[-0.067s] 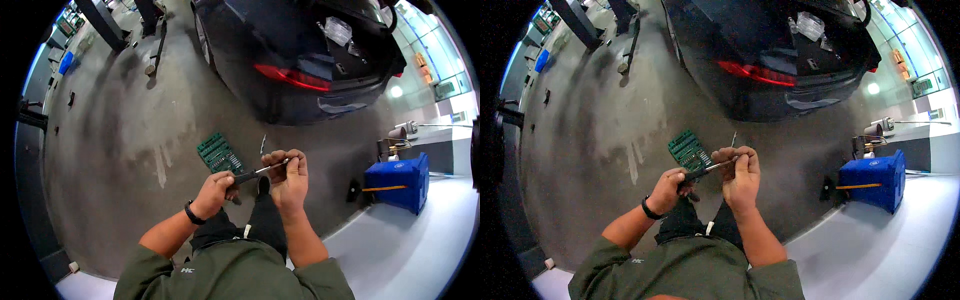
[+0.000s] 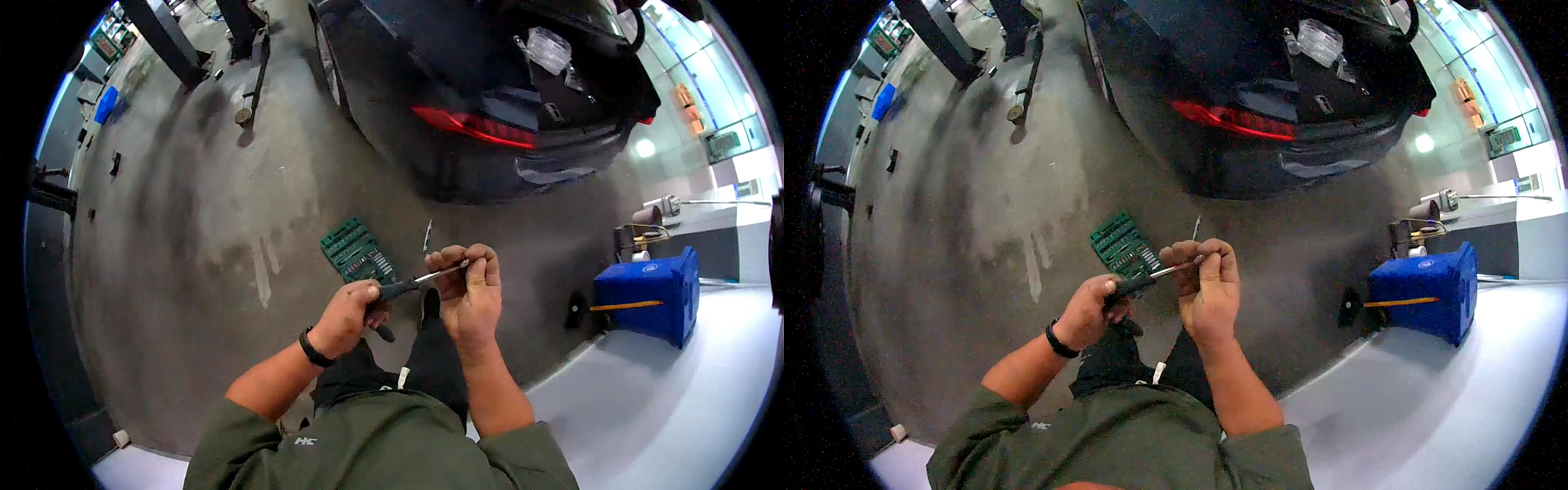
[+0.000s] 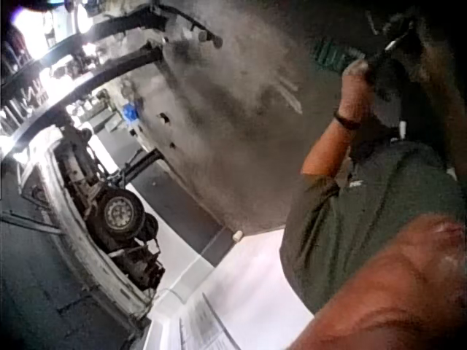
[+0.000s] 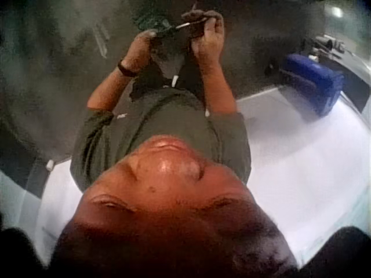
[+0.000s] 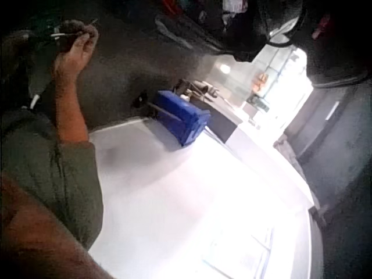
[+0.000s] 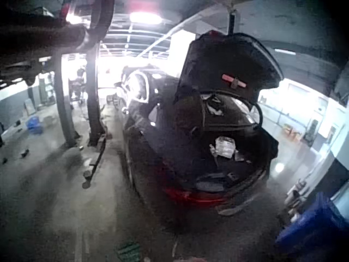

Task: The person uses a screwdriver to pry and unscrew a taillight assembly from a vehicle. They then walk to retrieve a green tool case, sit on the floor, assemble a ratchet with an extension, and continue prying at the light fixture until the unit is loosened.

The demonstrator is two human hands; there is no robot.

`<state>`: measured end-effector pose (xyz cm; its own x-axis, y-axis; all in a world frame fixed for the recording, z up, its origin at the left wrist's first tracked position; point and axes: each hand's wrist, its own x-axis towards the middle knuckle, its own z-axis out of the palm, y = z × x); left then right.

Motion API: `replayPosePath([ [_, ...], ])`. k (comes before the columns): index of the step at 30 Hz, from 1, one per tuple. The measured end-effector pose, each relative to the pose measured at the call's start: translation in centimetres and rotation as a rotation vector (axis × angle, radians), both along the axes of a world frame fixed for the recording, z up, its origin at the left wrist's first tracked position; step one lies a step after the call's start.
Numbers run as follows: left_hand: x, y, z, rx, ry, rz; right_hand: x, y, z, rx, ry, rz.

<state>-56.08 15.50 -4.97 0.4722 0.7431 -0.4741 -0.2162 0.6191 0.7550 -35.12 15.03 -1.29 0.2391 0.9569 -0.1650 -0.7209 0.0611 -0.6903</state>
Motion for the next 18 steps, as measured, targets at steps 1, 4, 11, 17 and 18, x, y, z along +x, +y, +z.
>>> replayPosePath([
  [1, 0.1, 0.1, 0.3, -0.001, -0.003, -0.003, 0.2, -0.1, 0.4, 0.018, 0.025, 0.021],
  [4, 1.0, -0.8, 1.2, -0.058, -0.038, -0.002, 1.2, -0.8, 0.7, 0.062, 0.076, 0.056],
  [11, 8.9, -1.1, 1.9, -0.239, -0.156, 0.111, 8.0, 0.9, -0.5, 0.234, 0.298, 0.129],
  [17, 18.2, -1.4, 5.5, -0.262, -0.121, 0.137, 17.8, 1.9, 2.4, 0.236, 0.219, 0.214],
  [18, 19.5, -1.4, 5.6, -0.258, -0.188, 0.129, 19.4, 2.0, 2.5, 0.234, 0.206, 0.231],
])
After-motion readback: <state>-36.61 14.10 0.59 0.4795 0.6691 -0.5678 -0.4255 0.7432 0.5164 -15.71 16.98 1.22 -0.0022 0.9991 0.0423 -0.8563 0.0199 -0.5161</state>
